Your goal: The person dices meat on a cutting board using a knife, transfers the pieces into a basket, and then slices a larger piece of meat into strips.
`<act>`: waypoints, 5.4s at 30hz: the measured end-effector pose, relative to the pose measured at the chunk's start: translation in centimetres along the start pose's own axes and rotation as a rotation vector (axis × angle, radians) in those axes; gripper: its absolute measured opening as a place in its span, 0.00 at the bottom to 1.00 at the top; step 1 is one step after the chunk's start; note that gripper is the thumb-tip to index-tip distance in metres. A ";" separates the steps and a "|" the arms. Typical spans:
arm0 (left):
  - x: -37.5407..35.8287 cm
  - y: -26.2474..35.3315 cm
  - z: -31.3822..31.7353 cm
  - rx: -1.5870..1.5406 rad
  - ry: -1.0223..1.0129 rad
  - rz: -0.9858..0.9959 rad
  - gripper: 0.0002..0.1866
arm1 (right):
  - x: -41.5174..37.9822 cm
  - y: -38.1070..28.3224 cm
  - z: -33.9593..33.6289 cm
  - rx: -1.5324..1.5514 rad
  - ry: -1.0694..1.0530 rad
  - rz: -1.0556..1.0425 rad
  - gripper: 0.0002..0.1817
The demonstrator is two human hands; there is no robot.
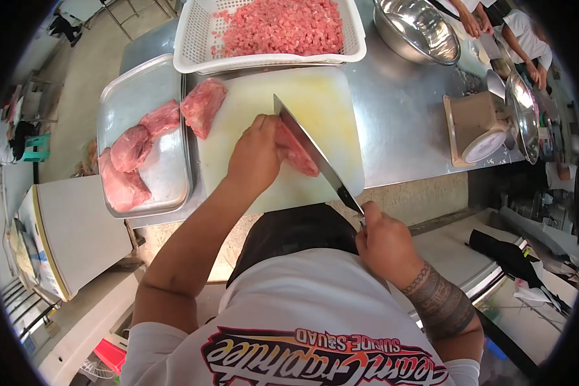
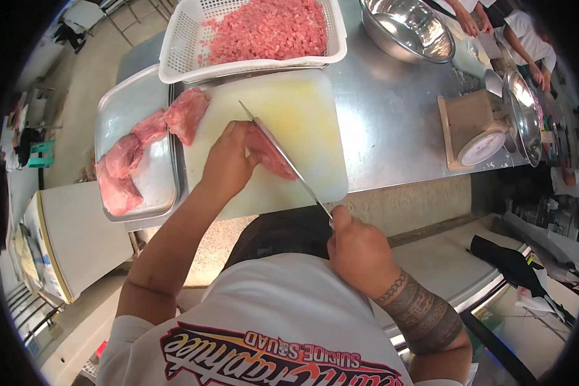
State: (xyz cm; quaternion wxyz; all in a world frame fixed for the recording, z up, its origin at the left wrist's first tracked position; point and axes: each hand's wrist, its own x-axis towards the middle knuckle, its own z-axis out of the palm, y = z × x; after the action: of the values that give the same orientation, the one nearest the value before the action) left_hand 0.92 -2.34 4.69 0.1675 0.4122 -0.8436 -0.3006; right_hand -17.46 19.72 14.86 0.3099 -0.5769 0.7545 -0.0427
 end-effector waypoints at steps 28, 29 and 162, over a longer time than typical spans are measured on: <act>-0.1 -0.7 0.5 0.041 -0.051 -0.002 0.32 | 7.9 -0.5 5.7 -0.125 0.026 0.010 0.09; -0.3 -0.9 0.6 0.044 -0.036 0.025 0.32 | 8.9 0.0 6.6 -0.089 0.059 -0.031 0.09; 4.4 9.8 10.8 0.533 -0.421 0.648 0.06 | -2.2 20.6 5.2 0.790 0.272 0.175 0.07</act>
State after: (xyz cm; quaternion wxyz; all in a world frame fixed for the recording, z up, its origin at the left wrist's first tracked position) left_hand -13.29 2.82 2.97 -0.0334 0.0862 -0.9923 -0.0829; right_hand -31.83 30.02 2.94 0.4071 -0.3370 0.7604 -0.3776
